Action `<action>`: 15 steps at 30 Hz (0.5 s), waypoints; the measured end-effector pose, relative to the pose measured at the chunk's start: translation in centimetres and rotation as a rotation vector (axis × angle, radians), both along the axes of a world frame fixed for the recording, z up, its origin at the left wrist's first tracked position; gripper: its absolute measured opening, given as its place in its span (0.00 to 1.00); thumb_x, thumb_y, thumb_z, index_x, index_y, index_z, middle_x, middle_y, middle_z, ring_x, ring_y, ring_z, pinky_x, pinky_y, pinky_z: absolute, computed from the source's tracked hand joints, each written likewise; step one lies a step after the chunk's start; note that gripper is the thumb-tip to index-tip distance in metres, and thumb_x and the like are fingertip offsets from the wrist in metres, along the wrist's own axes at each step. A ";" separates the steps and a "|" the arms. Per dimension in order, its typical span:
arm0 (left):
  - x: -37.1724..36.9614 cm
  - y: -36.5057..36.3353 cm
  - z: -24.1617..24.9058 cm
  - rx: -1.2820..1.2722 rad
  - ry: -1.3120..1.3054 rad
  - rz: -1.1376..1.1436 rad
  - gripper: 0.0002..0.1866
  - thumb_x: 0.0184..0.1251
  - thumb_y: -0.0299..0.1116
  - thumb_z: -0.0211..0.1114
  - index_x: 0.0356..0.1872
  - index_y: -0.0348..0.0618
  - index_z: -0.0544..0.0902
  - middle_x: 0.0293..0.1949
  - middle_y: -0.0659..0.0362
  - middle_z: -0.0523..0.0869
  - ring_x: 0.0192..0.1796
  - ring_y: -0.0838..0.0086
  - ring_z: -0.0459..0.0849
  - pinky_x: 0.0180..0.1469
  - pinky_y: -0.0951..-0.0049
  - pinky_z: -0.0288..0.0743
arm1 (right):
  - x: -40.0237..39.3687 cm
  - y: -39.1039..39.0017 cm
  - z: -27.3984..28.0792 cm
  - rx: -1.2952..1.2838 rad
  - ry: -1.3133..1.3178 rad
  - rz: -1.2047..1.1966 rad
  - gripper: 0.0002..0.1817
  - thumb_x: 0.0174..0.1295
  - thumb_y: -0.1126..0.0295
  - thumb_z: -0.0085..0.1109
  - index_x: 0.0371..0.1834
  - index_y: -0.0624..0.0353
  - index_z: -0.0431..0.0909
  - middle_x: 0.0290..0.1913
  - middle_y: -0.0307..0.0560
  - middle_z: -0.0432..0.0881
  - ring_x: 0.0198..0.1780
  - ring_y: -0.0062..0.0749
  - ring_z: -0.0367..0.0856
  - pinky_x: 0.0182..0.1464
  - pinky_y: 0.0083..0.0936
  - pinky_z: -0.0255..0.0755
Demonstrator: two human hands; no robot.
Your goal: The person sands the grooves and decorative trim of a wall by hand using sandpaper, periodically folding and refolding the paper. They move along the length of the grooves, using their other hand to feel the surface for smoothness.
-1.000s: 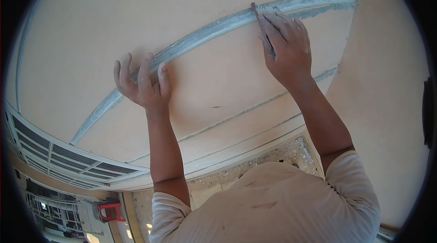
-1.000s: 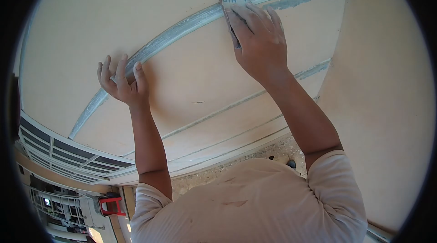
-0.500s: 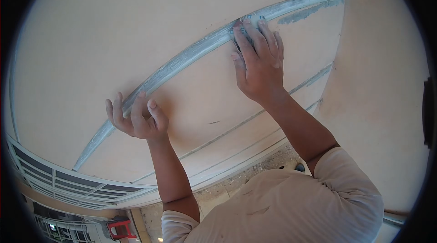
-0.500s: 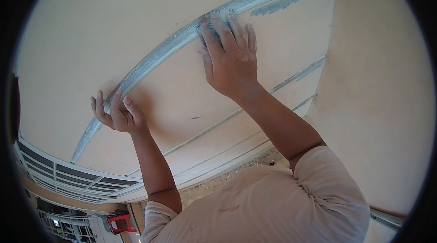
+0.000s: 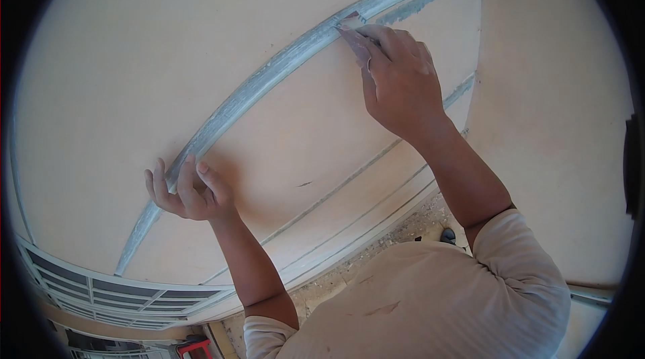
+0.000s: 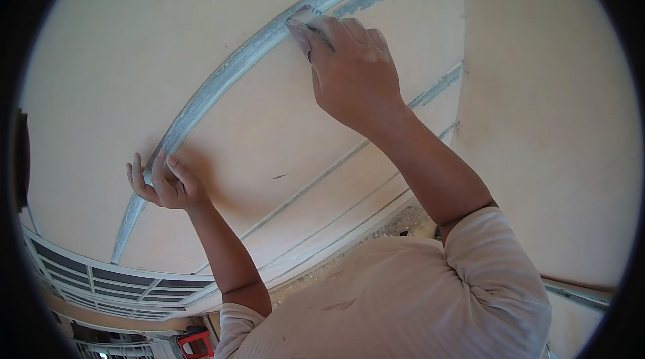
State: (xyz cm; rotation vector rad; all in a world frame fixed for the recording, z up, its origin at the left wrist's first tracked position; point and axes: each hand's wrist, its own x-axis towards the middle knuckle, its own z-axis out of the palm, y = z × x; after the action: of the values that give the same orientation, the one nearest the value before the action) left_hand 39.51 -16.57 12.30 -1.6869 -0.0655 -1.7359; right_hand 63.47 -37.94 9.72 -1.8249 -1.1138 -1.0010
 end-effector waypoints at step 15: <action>-0.3 0.4 -0.6 -0.030 0.014 -0.004 0.07 0.73 0.33 0.61 0.39 0.44 0.86 0.59 0.47 0.79 0.65 0.54 0.75 0.68 0.44 0.70 | 2.4 0.2 0.5 -0.038 -0.069 0.078 0.27 0.61 0.68 0.65 0.66 0.51 0.77 0.58 0.43 0.76 0.58 0.44 0.75 0.65 0.47 0.67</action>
State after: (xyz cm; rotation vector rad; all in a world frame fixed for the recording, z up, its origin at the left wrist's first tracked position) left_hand 39.20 -16.21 11.65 -1.7218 -0.0825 -1.7339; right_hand 65.85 -37.70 10.21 -1.7747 -1.2441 -1.0097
